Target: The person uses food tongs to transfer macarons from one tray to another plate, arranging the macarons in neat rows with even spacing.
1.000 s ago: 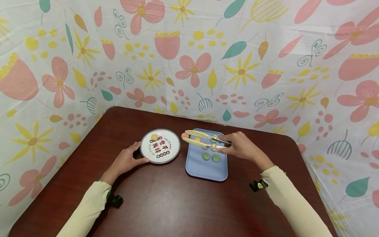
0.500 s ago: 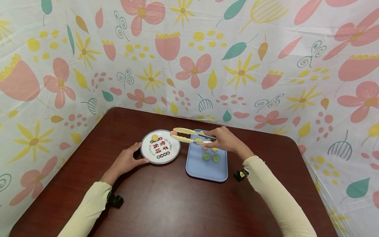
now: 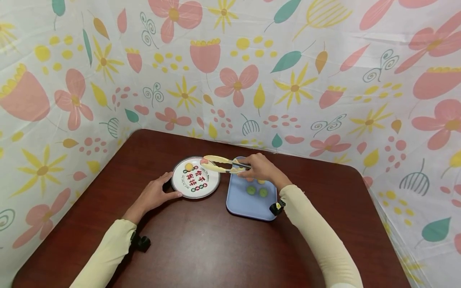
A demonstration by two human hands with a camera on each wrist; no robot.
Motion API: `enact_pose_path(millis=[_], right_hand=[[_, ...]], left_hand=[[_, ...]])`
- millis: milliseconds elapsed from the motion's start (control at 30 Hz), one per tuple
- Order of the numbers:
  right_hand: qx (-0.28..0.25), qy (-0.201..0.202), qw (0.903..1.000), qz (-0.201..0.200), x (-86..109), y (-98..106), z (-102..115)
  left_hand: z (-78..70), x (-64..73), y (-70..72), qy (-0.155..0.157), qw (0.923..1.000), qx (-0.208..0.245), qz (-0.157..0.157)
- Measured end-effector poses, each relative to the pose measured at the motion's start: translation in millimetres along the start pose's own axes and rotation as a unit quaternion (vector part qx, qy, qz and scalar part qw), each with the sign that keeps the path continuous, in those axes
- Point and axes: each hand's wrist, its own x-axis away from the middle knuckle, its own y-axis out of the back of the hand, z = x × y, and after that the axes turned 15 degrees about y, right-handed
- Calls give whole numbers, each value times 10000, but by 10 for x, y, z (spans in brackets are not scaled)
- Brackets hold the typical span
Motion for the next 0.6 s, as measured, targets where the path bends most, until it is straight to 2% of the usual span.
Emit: enact_pose_path(millis=[233,600], right_hand=[[-55,60,10000,34,-101,-101,-44],[333,-50,9993,168,-223,-149,-23]], left_hand=[[-12,4,14,-13,10000,23,39],[4,4,11,-54,10000,26,10]])
